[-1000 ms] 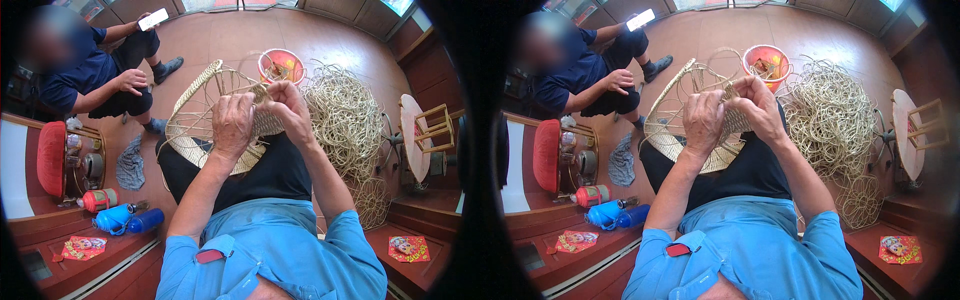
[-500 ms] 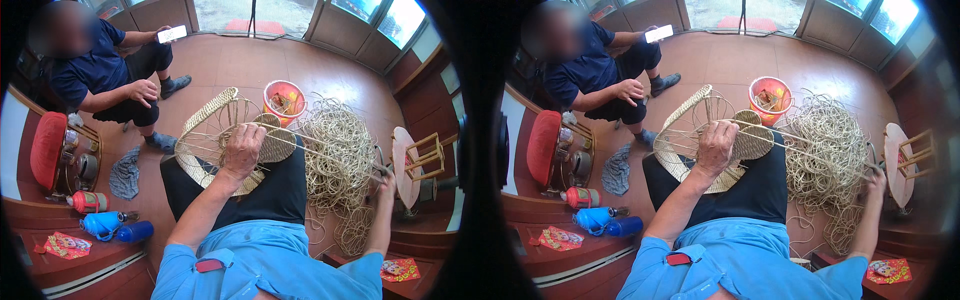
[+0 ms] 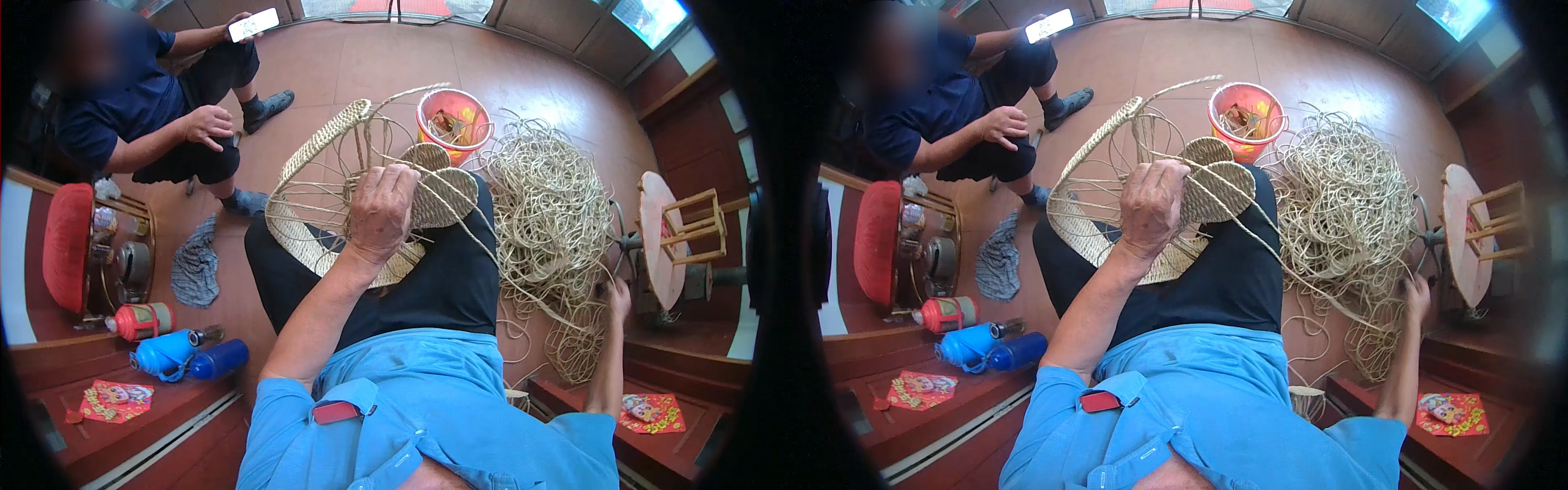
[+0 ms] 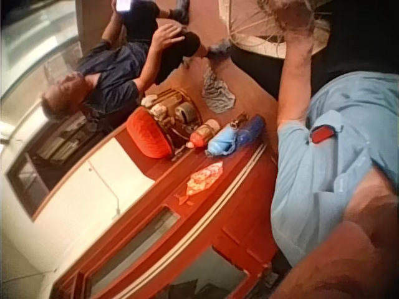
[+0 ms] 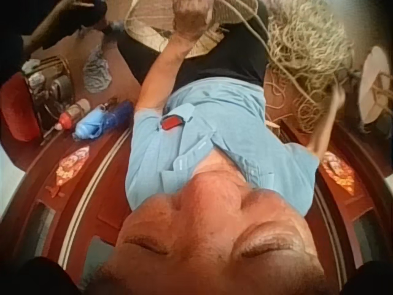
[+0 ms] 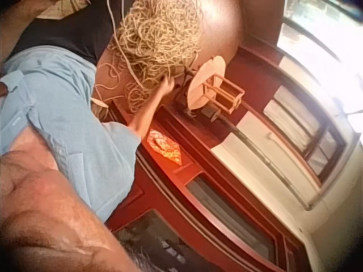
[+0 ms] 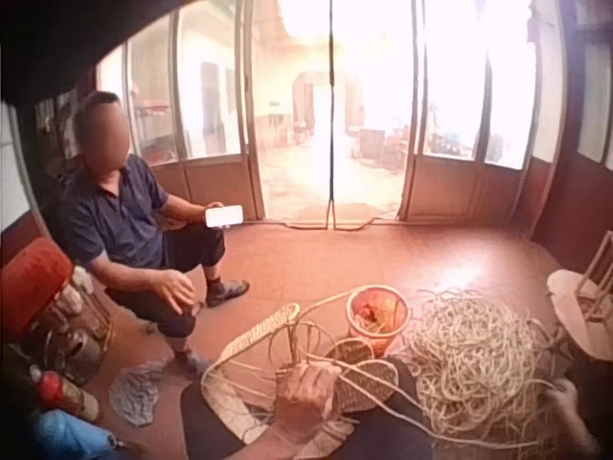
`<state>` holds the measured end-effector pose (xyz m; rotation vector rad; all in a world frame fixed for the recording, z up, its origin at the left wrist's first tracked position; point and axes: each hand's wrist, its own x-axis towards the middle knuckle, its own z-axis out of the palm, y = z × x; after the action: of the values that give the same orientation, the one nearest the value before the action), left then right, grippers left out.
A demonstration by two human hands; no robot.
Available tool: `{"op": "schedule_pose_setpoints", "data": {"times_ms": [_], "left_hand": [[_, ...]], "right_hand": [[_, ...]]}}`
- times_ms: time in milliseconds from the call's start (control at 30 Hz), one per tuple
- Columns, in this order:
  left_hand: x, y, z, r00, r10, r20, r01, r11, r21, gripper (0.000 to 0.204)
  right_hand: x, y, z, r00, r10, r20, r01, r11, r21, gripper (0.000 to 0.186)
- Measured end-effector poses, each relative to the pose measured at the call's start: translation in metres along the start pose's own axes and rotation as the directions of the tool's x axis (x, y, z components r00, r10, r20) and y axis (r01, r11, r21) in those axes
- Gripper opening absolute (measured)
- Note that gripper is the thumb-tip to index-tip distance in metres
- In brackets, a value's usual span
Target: Weaving a basket from straw or flexible fibers.
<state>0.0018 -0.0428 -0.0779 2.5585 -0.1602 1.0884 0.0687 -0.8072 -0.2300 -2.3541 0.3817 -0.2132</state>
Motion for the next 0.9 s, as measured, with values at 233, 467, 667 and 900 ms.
{"op": "schedule_pose_setpoints", "data": {"times_ms": [233,467,667,900], "left_hand": [[-0.006,-0.005,-0.006,0.999,-0.037,-0.009,0.037,0.999,-0.007,0.018],[-0.004,0.003,-0.006,0.989,-0.145,0.028,0.147,0.987,-0.071,0.016],[-0.002,0.002,-0.013,0.971,-0.238,0.008,0.237,0.971,0.041,0.011],[0.006,0.002,-0.014,0.94,-0.34,0.026,0.336,0.938,0.083,0.011]], "right_hand": [[-0.135,-0.476,0.203,0.617,-0.767,0.175,0.7,0.637,0.322,0.031],[-0.161,-0.539,0.274,0.332,-0.919,0.215,0.89,0.38,0.253,0.021],[-0.136,-0.507,0.266,0.371,-0.921,-0.119,0.92,0.347,0.18,0.008],[-0.023,-0.313,0.171,0.989,-0.151,0.006,0.144,0.933,-0.331,0.027]]}}
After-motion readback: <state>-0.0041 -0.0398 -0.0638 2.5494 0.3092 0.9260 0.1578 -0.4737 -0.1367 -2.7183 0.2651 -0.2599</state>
